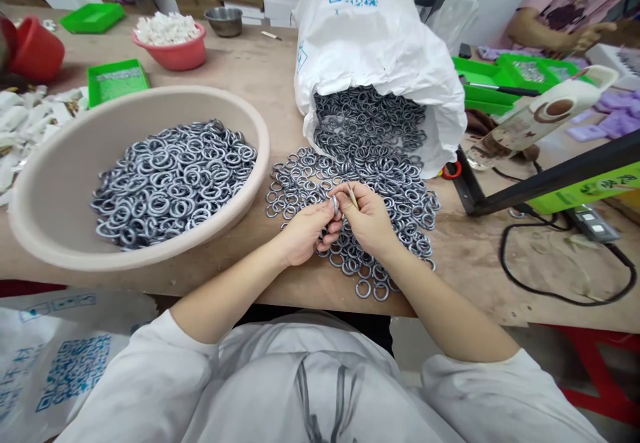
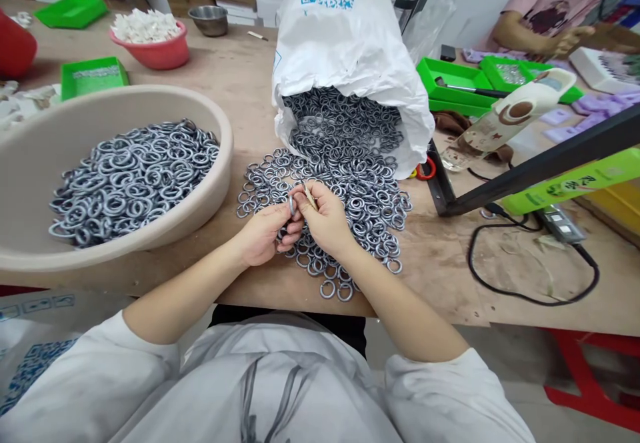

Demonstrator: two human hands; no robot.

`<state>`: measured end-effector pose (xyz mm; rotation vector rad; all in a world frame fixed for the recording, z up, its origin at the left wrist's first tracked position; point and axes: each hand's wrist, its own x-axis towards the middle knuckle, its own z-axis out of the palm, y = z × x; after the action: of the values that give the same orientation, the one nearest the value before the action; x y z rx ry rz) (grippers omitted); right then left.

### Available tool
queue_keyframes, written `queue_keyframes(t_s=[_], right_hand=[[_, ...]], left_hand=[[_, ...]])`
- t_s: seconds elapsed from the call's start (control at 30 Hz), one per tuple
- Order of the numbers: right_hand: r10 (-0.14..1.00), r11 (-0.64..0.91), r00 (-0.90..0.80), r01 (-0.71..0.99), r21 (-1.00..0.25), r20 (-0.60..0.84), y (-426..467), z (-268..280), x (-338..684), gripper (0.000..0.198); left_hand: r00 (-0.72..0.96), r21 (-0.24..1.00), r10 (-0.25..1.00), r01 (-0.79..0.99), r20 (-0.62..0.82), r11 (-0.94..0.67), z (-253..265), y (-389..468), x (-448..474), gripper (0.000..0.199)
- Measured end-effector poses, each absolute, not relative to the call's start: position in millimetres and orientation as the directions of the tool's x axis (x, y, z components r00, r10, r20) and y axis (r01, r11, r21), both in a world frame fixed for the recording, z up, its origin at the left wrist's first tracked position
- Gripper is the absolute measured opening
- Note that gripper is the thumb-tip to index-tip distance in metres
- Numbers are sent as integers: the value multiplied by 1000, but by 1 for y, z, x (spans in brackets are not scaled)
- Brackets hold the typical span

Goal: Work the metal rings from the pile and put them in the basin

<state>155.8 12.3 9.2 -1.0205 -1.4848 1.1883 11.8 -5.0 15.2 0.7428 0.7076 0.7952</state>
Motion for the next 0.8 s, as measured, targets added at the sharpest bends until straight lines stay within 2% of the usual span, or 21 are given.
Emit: queue_keyframes(t_s=[0.13,0.23,0.33,0.4,0.47,0.6,0.67,0.8], right_hand=[[940,277,-241,118,-954,243,11,12,159,43],[955,211,-236,107,-972,181,11,11,157,43],[957,153,-257,50,-987,135,14,13,158,42],[951,209,-251,90,-974,180,16,18,163,45],[925,319,-280,202,-926,257,16,25,170,48],[822,548,-425,415,-726,378,9,36,177,47],[794,596,-456,452,-664,402,6,37,177,46],[781,615,-476,472,-631,405,2,38,175,44]], left_hand=[[439,814,861,-383,-256,437,17,-7,13,40],[398,858,891,-356,-220,371,14,-8,14,38],[437,879,883,-338,-171,337,11,-7,13,39],[465,885,874,-338,-139,321,11,-5,11,38],[471,885,874,-347,-121,310,12,-4,9,37],[449,875,885,-370,-127,314,13,-3,7,33],[447,870,885,-374,-133,320,13,-3,7,33],[452,869,882,-372,-138,326,13,-3,8,33]])
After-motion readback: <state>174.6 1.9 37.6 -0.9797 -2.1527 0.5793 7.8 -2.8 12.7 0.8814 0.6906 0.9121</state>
